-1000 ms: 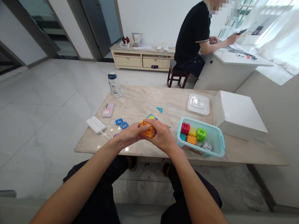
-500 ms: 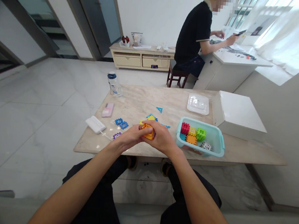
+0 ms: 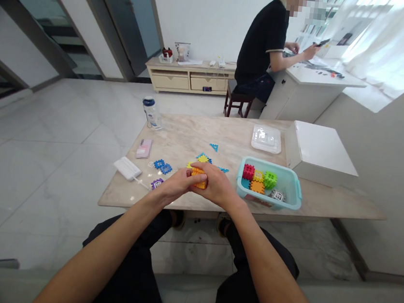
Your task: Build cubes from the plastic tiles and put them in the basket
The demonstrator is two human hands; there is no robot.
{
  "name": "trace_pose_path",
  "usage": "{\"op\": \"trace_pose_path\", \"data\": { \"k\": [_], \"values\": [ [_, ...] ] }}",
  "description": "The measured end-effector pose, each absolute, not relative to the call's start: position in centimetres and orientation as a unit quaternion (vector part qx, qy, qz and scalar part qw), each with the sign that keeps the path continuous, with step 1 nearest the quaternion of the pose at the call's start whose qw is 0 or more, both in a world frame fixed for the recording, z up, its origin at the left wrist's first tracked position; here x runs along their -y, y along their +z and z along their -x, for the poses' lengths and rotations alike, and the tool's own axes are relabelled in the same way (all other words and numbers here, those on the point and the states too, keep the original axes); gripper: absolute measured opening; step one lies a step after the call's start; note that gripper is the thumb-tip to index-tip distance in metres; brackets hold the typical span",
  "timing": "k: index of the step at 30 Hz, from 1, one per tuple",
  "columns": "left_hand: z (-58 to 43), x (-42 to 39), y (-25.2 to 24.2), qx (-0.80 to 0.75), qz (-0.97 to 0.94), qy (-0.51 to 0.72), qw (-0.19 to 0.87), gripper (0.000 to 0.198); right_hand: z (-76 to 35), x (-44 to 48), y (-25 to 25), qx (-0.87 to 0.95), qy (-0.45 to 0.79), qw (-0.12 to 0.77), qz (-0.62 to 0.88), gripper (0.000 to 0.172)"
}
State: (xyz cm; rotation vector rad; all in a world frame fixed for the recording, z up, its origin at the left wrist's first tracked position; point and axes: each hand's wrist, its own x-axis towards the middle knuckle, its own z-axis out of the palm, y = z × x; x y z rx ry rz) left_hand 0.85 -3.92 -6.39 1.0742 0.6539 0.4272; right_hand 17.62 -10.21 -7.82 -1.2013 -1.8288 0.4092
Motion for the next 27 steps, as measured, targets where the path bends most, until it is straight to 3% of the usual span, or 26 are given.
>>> {"op": "trace_pose_path", "data": {
  "k": [4,7,14,21,27],
  "values": [
    [-0.8,3.4,-6.2,-0.307,-0.483,0.22,0.79,0.051,-18.0,10.4,-7.5,0.724,0.168,0.454,0.491,0.075],
    [-0.6,3.0,-5.7,-0.305,-0.473,0.231,0.794,0.053,-18.4,10.7,-7.1,0.724,0.165,0.451,0.496,0.079],
    [0.1,2.7,-5.4,-0.306,-0.497,0.209,0.785,0.05,-18.8,10.7,-6.7,0.731,0.156,0.45,0.489,0.065],
    [0.5,3.0,-5.2,-0.304,-0.539,0.199,0.76,0.05,-18.6,10.8,-7.0,0.723,0.176,0.447,0.497,0.073],
    [0.6,3.1,-5.5,-0.314,-0.538,0.201,0.756,0.052,-18.3,10.9,-6.9,0.721,0.179,0.441,0.505,0.062]
  ]
}}
